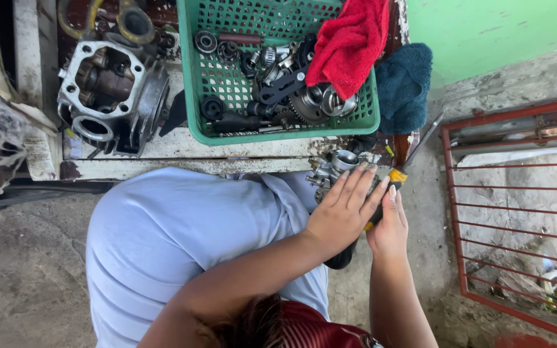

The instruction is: The person sits on the floor and uses a screwdriver to unscrew screws from a small motorcycle clutch assembly resting on their lap, then lifts the cover off the assembly by hand.

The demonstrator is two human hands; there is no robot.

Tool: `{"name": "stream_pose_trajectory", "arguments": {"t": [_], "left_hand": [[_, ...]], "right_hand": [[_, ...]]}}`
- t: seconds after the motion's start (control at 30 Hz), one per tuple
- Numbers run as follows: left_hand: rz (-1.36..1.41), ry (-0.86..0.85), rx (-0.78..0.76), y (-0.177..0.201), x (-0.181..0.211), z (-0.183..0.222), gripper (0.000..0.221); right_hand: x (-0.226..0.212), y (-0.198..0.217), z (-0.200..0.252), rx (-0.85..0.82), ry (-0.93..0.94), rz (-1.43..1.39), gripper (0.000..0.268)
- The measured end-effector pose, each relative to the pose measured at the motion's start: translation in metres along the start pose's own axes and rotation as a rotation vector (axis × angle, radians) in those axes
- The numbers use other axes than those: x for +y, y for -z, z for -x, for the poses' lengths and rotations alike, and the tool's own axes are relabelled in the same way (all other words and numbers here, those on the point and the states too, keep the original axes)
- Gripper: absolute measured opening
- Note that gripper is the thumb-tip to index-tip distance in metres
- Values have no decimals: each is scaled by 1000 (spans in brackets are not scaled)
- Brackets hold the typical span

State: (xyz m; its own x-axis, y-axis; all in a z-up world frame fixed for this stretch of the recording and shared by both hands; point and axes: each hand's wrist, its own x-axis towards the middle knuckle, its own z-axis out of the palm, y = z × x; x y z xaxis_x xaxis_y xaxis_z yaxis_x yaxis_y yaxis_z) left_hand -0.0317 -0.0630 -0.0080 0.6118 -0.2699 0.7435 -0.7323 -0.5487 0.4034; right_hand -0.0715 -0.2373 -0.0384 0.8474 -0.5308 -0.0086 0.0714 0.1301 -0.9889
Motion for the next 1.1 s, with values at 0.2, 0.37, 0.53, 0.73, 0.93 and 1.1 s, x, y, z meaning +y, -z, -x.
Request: {"name": "stream_pose_trajectory", "arguments": {"t": [0.2,0.37,0.53,0.73,0.93,1.1], "left_hand": [[257,202,-58,27,-23,-16,68],[325,229,-89,34,-34,-14,79],[493,335,-6,41,-41,-11,92],[544,447,115,44,-41,-17,90],[535,478,56,47,-52,-25,85],[460,430,-171,66,-63,-40,84]], "right_hand": [[-37,-31,-7,-161,76,487,31],[-91,-93,13,-247,150,895,26],[-114,-118,21,-311,197,904,19],[-121,-127,24,-377,175,866,20],[-106,-104,23,-232,53,695,21],[-98,-51,7,-298,65,527,26]]}}
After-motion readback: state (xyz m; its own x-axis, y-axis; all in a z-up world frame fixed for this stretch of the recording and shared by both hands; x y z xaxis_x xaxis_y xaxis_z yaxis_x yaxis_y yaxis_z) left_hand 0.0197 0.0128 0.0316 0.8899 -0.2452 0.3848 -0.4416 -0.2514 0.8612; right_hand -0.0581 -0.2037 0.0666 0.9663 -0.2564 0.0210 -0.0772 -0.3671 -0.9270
